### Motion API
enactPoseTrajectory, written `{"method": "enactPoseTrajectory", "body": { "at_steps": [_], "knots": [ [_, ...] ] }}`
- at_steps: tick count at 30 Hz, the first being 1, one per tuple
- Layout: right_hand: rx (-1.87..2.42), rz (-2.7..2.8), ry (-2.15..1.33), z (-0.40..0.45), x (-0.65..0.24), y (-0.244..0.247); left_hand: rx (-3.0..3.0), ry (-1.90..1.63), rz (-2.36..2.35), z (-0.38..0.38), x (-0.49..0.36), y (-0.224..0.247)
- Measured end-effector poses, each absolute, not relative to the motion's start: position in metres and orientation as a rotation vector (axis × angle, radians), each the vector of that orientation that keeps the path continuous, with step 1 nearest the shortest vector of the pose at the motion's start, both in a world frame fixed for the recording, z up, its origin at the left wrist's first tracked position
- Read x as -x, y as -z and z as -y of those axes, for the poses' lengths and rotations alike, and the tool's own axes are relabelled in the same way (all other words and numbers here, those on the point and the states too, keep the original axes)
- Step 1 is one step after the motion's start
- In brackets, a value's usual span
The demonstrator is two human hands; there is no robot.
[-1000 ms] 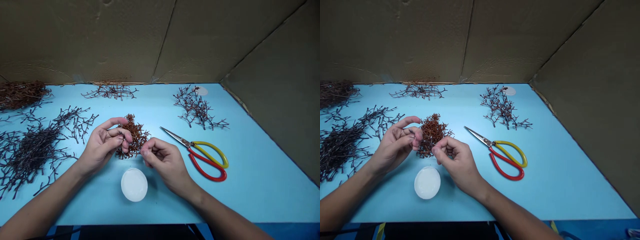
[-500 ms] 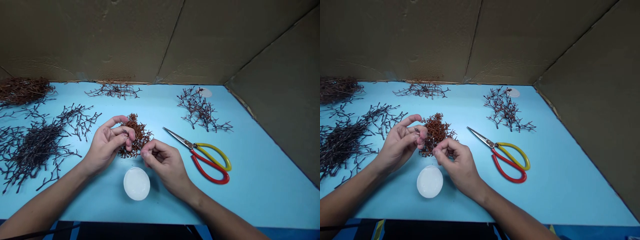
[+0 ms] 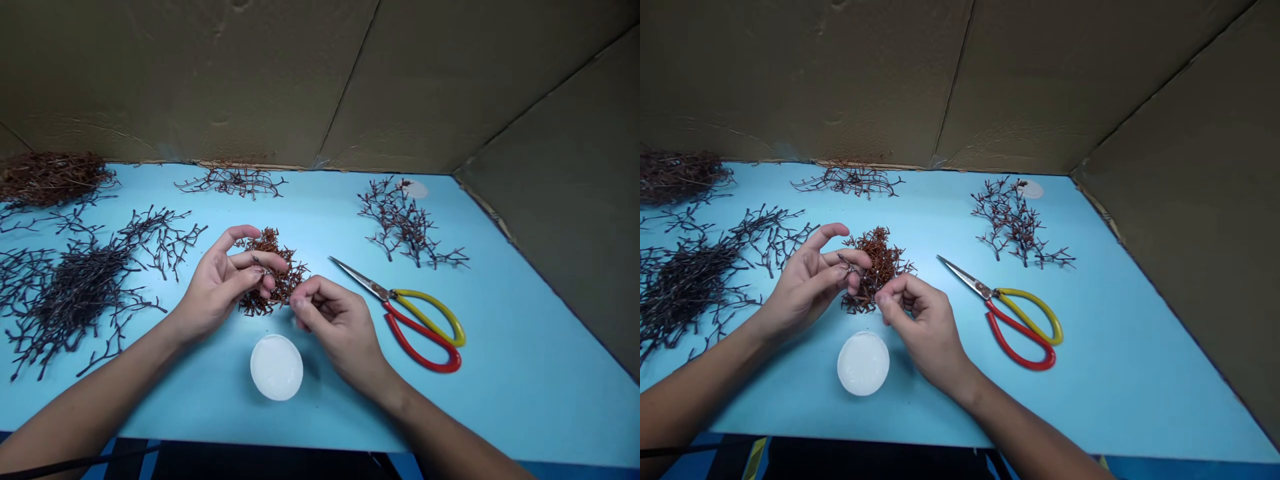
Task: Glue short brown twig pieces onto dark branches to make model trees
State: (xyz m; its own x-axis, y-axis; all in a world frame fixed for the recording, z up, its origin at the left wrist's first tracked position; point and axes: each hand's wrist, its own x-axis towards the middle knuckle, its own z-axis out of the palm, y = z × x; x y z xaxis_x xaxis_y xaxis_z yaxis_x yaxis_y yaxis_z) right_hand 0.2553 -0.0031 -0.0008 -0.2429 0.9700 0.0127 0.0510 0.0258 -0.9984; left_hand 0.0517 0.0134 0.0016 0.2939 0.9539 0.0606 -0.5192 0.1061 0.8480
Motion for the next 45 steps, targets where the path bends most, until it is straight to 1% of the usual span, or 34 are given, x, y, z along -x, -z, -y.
{"method": "enactPoseTrajectory", "body": {
  "at_steps": [4,7,8,9,12,19,25,28,31,35,39,41,45],
  "knots": [
    [1.109,1.388,-1.337,0.0,-0.257,-0.001,-1.022,-1.15,-0.689,-0.021,-0.044,-0.002],
    [1.107,1.334,-1.275,-0.003,-0.26,0.0,-1.386,-1.178,-0.986,-0.03,-0.028,-0.007],
    [1.107,1.316,-1.253,-0.004,-0.26,0.001,-1.588,-1.125,-1.134,-0.034,-0.021,-0.01],
    [1.107,1.298,-1.239,-0.005,-0.261,0.001,-1.831,-1.001,-1.224,-0.037,-0.014,-0.012],
    [1.107,1.245,-1.243,-0.007,-0.261,0.001,-2.221,-0.62,-1.28,-0.043,0.006,-0.019],
    [1.1,1.114,-1.347,-0.011,-0.263,0.006,-2.243,-0.112,-1.259,-0.042,0.024,-0.026],
    [1.085,1.046,-1.389,-0.013,-0.263,0.008,-2.218,0.031,-1.203,-0.044,0.017,-0.013],
    [1.079,1.041,-1.407,-0.012,-0.263,0.008,-2.18,-0.005,-1.158,-0.046,0.017,-0.011],
    [1.056,1.031,-1.419,-0.011,-0.263,0.009,-2.125,-0.135,-1.158,-0.046,0.019,-0.016],
    [1.035,1.064,-1.439,-0.01,-0.262,0.006,-1.998,-0.512,-1.185,-0.041,0.012,-0.023],
    [1.021,1.146,-1.419,-0.007,-0.261,0.002,-1.709,-0.877,-1.185,-0.034,-0.009,-0.017],
    [1.014,1.19,-1.384,-0.005,-0.261,0.002,-1.506,-0.995,-1.155,-0.03,-0.021,-0.011],
    [0.985,1.304,-1.243,0.001,-0.26,0.004,-1.198,-1.112,-1.05,-0.023,-0.04,-0.001]
  ]
}}
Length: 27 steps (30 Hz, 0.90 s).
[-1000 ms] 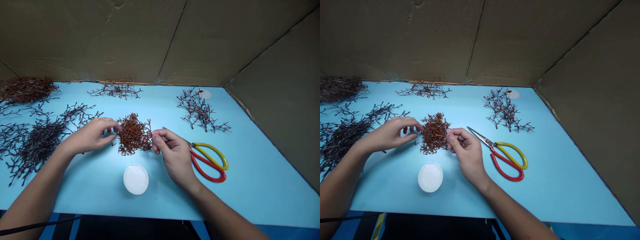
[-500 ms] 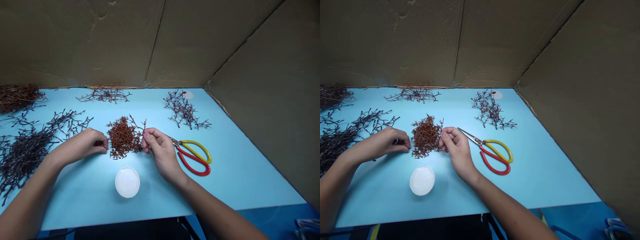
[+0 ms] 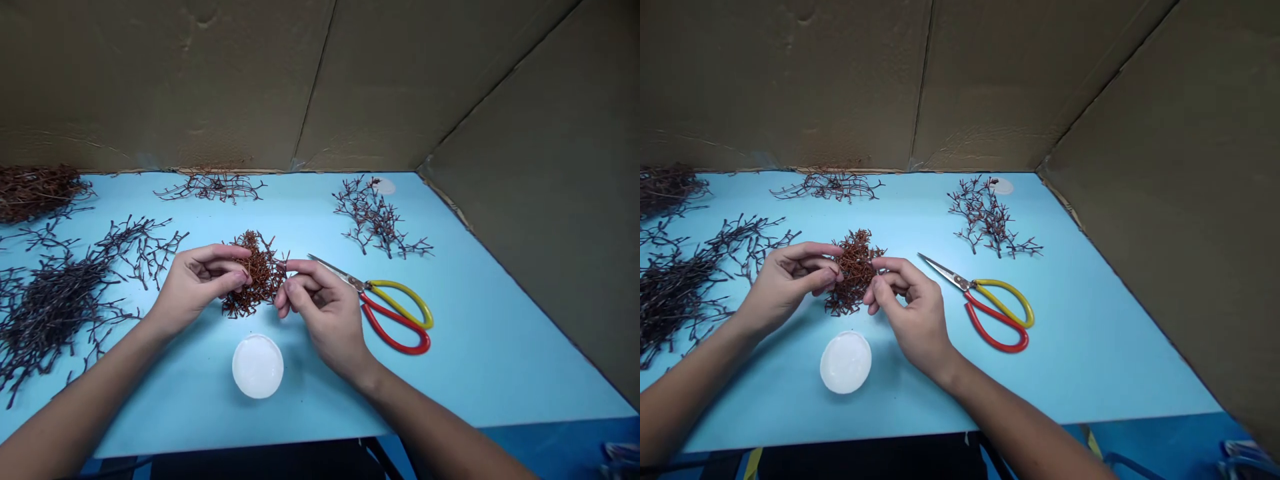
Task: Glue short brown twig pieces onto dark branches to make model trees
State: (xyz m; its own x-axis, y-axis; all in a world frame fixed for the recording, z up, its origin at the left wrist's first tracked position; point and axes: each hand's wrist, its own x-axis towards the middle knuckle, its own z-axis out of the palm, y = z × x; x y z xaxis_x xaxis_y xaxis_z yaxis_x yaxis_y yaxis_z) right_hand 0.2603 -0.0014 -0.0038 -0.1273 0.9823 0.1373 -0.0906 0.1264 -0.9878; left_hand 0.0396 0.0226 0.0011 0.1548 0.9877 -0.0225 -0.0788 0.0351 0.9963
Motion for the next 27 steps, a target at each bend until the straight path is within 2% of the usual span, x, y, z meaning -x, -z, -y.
{"method": "enactPoseTrajectory", "body": {
  "at_steps": [15,27],
  "knots": [
    [0.948,1.599,-0.857,0.013,-0.252,0.003,-0.699,-1.192,-0.855,-0.006,-0.066,0.0],
    [0.95,1.558,-0.908,0.014,-0.251,0.009,-0.747,-1.191,-0.882,-0.004,-0.068,0.0]
  ]
}}
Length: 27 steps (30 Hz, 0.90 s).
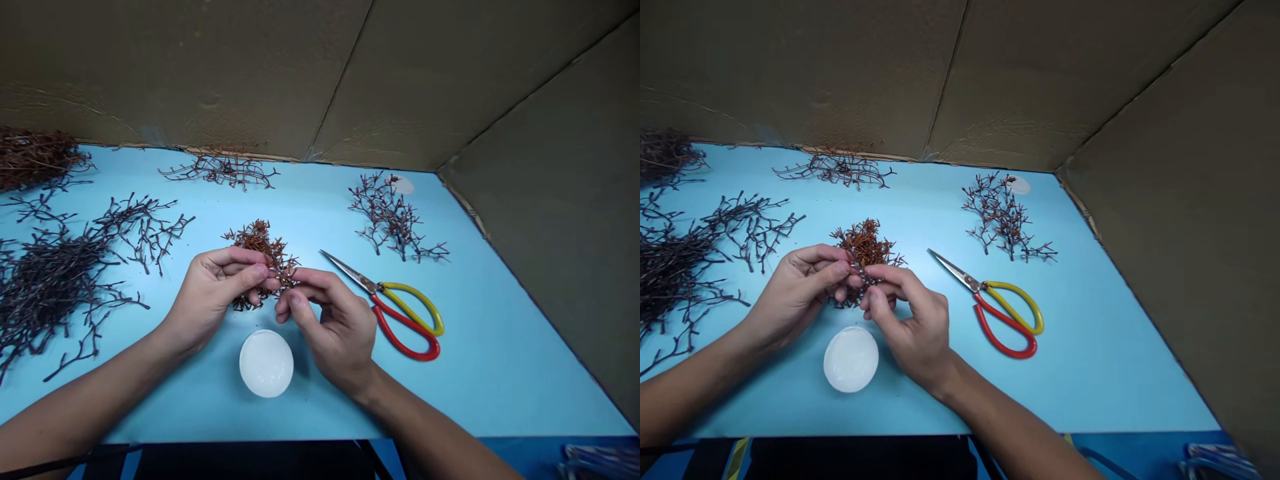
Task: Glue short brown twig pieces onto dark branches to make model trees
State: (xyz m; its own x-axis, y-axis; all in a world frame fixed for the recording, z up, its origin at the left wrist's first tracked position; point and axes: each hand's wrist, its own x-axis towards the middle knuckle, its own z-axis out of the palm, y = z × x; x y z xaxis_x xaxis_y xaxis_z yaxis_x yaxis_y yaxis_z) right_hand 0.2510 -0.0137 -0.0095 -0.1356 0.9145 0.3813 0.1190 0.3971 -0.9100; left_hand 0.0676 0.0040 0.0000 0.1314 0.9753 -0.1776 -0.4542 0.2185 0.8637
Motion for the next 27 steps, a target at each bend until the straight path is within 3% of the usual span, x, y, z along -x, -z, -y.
{"method": "enactPoseTrajectory", "body": {
  "at_steps": [27],
  "knots": [
    [1.083,1.558,-0.89,0.01,-0.2497,0.0086,-0.984,-1.307,-1.119,0.0017,-0.0708,-0.0026]
  ]
}}
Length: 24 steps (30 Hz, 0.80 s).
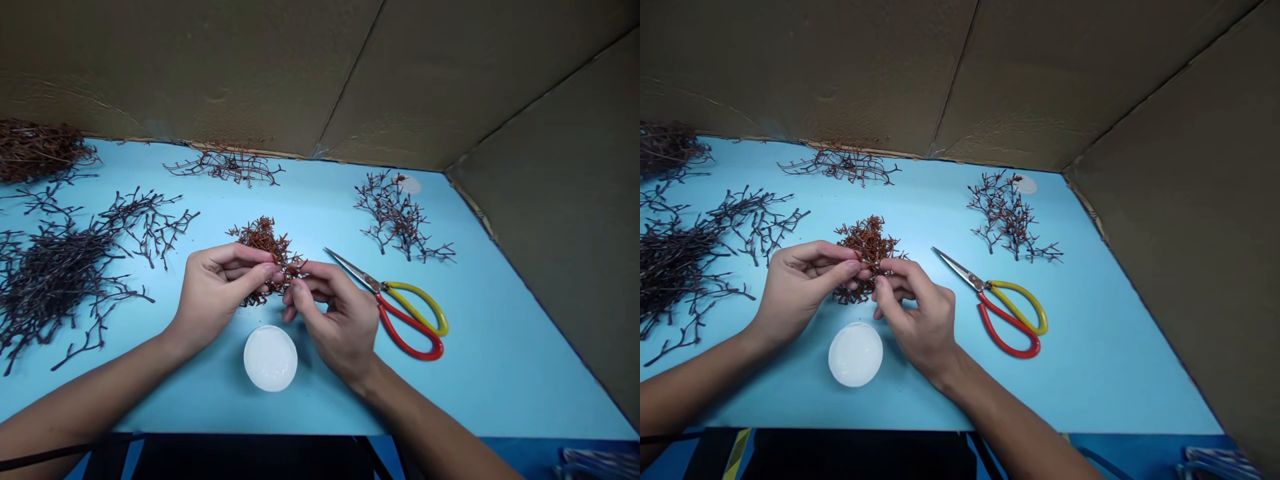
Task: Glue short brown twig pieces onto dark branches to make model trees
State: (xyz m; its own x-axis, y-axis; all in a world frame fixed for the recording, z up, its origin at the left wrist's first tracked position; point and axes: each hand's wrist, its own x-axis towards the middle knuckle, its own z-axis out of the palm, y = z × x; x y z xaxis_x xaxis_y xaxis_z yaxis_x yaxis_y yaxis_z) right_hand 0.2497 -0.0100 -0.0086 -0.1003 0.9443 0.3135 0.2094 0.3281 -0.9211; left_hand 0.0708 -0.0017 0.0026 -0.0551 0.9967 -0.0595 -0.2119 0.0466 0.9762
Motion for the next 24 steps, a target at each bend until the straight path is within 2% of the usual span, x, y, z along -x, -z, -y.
{"method": "enactPoseTrajectory", "body": {
  "at_steps": [6,19,24],
  "knots": [
    [1.119,1.552,-0.847,0.0068,-0.2476,0.0106,-1.017,-1.323,-1.124,0.0075,-0.0729,-0.0022],
    [1.017,1.768,-0.464,0.006,-0.2506,0.015,-1.26,-1.461,-1.163,0.0115,-0.0744,0.0009],
    [0.989,1.801,-0.416,0.0058,-0.2514,0.0167,-1.309,-1.488,-1.178,0.0113,-0.0746,0.0038]
  ]
}}
